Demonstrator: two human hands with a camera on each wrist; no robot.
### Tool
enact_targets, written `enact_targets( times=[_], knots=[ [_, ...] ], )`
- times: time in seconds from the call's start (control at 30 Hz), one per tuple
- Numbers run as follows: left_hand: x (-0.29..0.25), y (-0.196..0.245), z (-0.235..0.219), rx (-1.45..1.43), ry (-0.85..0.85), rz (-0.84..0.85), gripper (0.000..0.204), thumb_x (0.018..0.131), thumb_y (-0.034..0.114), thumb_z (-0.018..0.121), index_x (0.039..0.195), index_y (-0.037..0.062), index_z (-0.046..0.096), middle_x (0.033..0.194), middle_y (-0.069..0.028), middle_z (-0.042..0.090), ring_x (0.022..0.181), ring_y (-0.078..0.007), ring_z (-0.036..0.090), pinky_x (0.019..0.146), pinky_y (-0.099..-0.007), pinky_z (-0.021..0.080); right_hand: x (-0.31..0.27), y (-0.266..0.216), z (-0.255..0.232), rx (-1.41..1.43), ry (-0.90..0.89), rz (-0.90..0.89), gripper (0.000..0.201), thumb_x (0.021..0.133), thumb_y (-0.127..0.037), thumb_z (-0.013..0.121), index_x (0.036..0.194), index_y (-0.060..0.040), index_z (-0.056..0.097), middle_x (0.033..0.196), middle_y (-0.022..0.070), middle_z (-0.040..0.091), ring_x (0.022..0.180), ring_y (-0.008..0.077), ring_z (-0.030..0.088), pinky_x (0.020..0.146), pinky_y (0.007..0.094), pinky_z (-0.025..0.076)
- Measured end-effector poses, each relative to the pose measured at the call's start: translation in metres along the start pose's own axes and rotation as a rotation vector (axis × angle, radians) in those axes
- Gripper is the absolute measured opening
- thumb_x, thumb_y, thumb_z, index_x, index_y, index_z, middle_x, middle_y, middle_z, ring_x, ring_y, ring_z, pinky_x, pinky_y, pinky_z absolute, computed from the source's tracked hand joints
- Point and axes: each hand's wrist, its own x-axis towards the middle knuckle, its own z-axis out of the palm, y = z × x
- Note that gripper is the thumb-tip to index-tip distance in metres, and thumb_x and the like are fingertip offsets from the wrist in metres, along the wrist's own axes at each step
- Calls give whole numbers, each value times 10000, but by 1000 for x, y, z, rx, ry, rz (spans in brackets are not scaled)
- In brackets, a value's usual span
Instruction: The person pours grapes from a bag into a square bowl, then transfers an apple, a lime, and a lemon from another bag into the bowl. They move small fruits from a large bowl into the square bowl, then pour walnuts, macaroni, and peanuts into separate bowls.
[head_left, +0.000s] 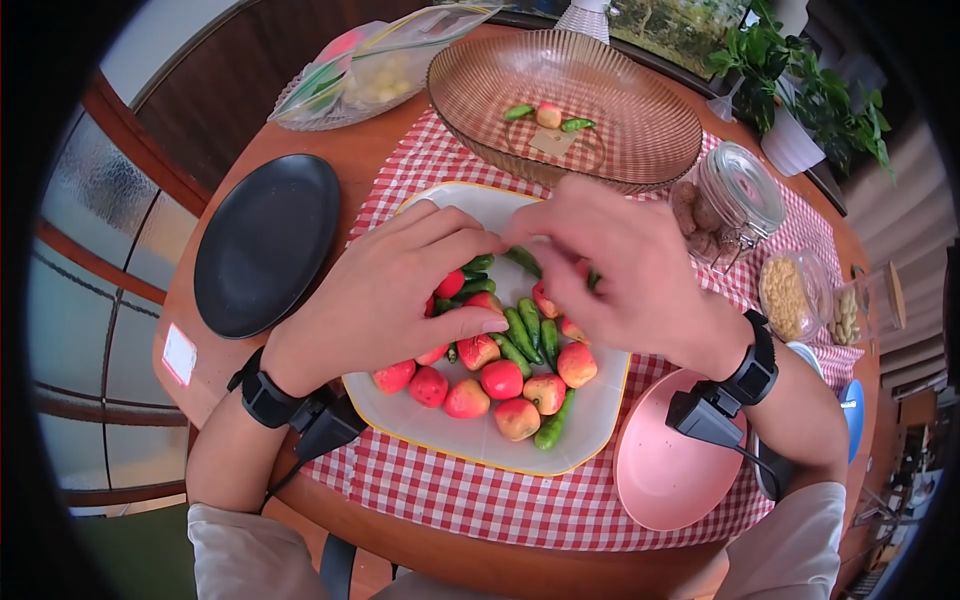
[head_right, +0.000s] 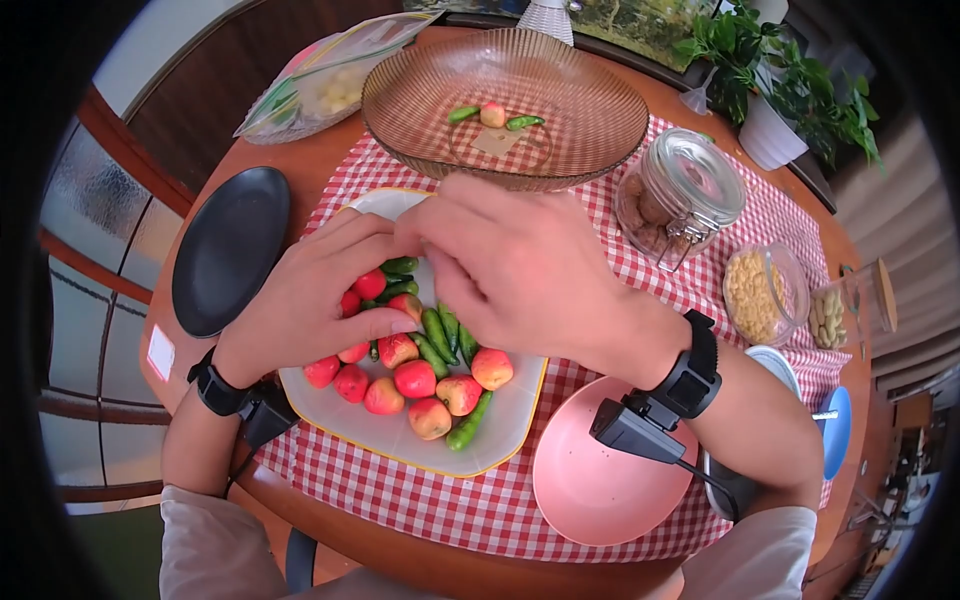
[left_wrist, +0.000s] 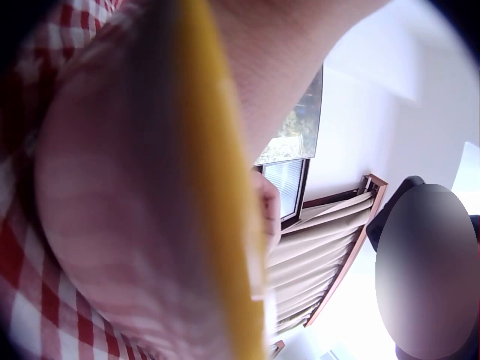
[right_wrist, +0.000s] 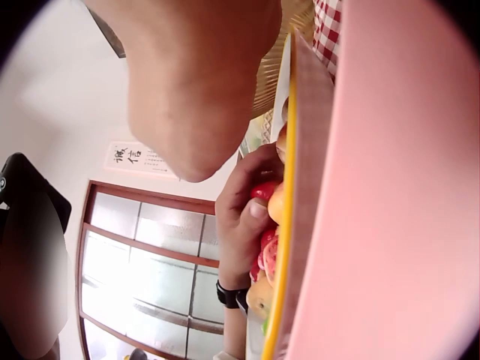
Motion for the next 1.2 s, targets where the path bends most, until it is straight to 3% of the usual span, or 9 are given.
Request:
enact_targets(
  times=[0.13,0.2,0.43,0.63,0.73,0.93,1.0,1.13,1.2],
  knots=[
    [-1,-4,4,-25,31,13,441,896,213,764,1283,42,640,1179,-125,645,1099,-339,635,959,-411,522,-5,0,9,-186,-158,203,168,868,-133,713,1026,-75,705,862,103,666,721,303,680,615,422,536],
    [-1,-4,5,-50,44,-41,422,879,104,749,1282,40,638,1138,-120,663,1073,-336,646,932,-410,531,-2,-1,5,-320,-378,312,227,871,-266,746,982,-78,683,910,119,694,790,332,698,672,462,555],
    [1,-3,1,-84,8,9,468,828,23,752,1284,57,650,1026,-98,655,981,-317,637,875,-396,526,2,-7,-1,-162,-470,332,282,866,-290,741,905,-19,674,937,151,704,873,378,707,772,490,568],
    [-1,-14,5,-71,28,86,392,866,30,730,1254,59,676,965,-90,629,885,-292,595,819,-405,493,-7,6,11,-90,-370,186,218,836,-198,763,922,-40,640,908,122,657,932,337,659,771,452,539],
    [-1,-10,4,-73,17,28,386,900,45,714,1282,52,657,962,-97,619,899,-275,607,827,-389,503,-7,8,12,-28,-302,160,183,860,-172,728,904,-32,619,892,117,658,850,346,665,766,457,538],
    [2,-3,9,-285,181,-71,392,933,129,737,1301,72,616,1014,-123,620,920,-293,646,770,-390,543,0,6,5,98,-34,174,107,877,-57,703,974,-25,671,822,77,637,644,182,630,587,314,513],
    [2,-1,6,-225,138,-53,406,920,142,750,1298,73,617,1015,-113,617,919,-288,656,765,-382,554,3,3,-1,79,57,75,128,839,-31,693,948,-61,632,810,85,626,697,261,659,603,361,529],
    [1,-2,4,-112,84,-30,417,910,148,755,1298,79,619,1011,-103,617,896,-285,656,759,-387,551,2,0,-4,102,125,51,165,806,6,701,949,-62,654,802,66,610,673,218,645,591,335,515],
    [0,0,1,-93,-1,-99,455,900,80,721,1339,67,605,1039,-121,611,957,-299,648,860,-393,537,4,-2,-10,72,332,-57,178,796,28,697,946,-66,678,804,57,601,657,190,633,575,320,500]
  ],
)
